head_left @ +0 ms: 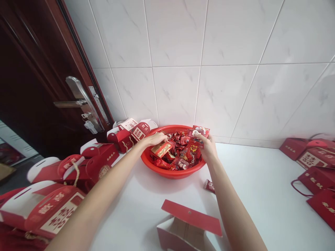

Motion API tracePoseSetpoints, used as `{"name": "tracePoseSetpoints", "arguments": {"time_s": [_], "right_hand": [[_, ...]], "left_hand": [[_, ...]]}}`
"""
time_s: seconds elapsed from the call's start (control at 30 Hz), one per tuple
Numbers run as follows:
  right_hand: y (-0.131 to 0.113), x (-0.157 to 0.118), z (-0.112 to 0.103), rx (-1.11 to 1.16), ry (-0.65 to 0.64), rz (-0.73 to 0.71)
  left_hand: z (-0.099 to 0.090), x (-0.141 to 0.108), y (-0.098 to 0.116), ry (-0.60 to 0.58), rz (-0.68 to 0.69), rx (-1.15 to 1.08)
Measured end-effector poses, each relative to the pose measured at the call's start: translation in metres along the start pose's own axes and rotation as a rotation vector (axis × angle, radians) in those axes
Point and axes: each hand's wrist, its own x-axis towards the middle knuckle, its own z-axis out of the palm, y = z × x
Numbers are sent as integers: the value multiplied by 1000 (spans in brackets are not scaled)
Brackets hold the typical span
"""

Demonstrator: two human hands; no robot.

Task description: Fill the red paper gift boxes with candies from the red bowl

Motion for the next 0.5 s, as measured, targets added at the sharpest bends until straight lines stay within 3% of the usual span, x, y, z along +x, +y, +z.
{"name": "tracePoseSetpoints", "arguments": {"time_s": [0.17,0.33,0.5], "right_hand": [[-2,-1,1,12,25,15],[-2,-1,1,1,17,22],[0,1,-2,8,-3,15]], "left_hand": [[8,7,7,-12,0,160],[29,36,19,25,100,374],[41,61,20,124,18,373]]}}
